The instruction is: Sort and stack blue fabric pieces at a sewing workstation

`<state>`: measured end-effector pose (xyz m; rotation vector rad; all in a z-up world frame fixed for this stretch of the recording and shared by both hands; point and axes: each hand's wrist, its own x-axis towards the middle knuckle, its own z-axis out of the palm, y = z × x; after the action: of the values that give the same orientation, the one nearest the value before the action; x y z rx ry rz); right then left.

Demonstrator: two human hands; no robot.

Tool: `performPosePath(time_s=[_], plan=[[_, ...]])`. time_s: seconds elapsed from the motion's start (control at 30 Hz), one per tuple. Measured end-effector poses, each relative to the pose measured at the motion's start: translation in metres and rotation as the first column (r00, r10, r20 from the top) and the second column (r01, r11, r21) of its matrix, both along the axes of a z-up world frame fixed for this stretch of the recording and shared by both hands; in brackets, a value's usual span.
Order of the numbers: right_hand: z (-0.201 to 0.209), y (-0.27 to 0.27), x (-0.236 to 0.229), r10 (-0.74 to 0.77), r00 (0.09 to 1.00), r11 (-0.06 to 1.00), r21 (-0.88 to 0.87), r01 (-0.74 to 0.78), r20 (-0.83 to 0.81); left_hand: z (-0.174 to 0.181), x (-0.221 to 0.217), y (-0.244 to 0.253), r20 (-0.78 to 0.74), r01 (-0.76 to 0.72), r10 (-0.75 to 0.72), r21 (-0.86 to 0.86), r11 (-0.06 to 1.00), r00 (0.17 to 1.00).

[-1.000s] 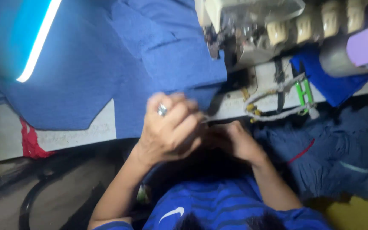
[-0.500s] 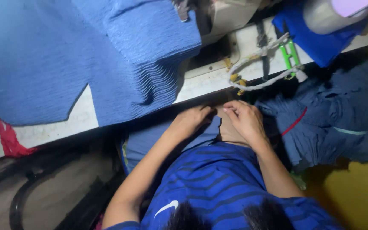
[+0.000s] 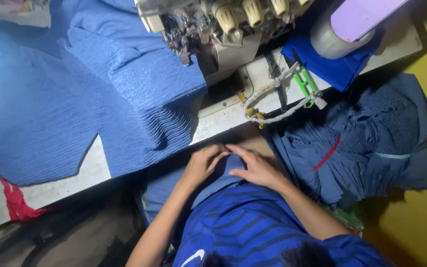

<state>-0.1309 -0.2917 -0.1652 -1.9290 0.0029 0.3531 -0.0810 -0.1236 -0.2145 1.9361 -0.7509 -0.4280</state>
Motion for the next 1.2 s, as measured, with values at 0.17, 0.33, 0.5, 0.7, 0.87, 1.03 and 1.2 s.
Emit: performPosePath(time_s=[0.17, 0.33, 0.5, 0.7, 0.87, 1.03, 1.2], plan=[[-0.002, -0.01, -0.006, 0.346, 0.938, 0.908, -0.253, -0.335, 0.003, 0.009, -0.008, 0.025, -0.012, -0.127, 0.126, -0.095, 0.987, 0.992], [-0.007, -0.008, -0.006, 0.447, 0.893, 0.846, -0.303, -0.438, -0.04, 0.085, -0.023, 0.089, 0.209, -0.126, 0.121, 0.011, 0.992, 0.97], [0.035, -0.004, 0.017, 0.411, 0.899, 0.908, -0.158, -0.389, 0.148, 0.136, 0.012, 0.235, -0.402, 0.54, -0.388, 0.754, 0.374, 0.83], [0.083, 0.025, 0.069, -0.205, 0.764, 0.966, -0.001, 0.26, 0.612, 0.253, 0.056, 0.117, 0.618, 0.192, -0.501, 0.498, 0.846, 0.606], [0.07, 0.055, 0.097, -0.429, 0.644, 0.86, 0.069, 0.506, 0.633, 0.202, 0.113, 0.036, 0.781, -0.18, 0.079, 0.043, 0.983, 0.62], [0.071, 0.054, 0.086, -0.472, 0.687, 0.865, 0.141, 0.481, 0.552, 0.19, 0.123, 0.036, 0.71, -0.292, 0.207, -0.001, 0.956, 0.673], [0.057, 0.041, 0.088, -0.431, 0.896, 0.775, 0.552, 0.307, 0.108, 0.225, 0.103, 0.031, 0.493, -0.018, 0.028, -0.025, 1.0, 0.87]])
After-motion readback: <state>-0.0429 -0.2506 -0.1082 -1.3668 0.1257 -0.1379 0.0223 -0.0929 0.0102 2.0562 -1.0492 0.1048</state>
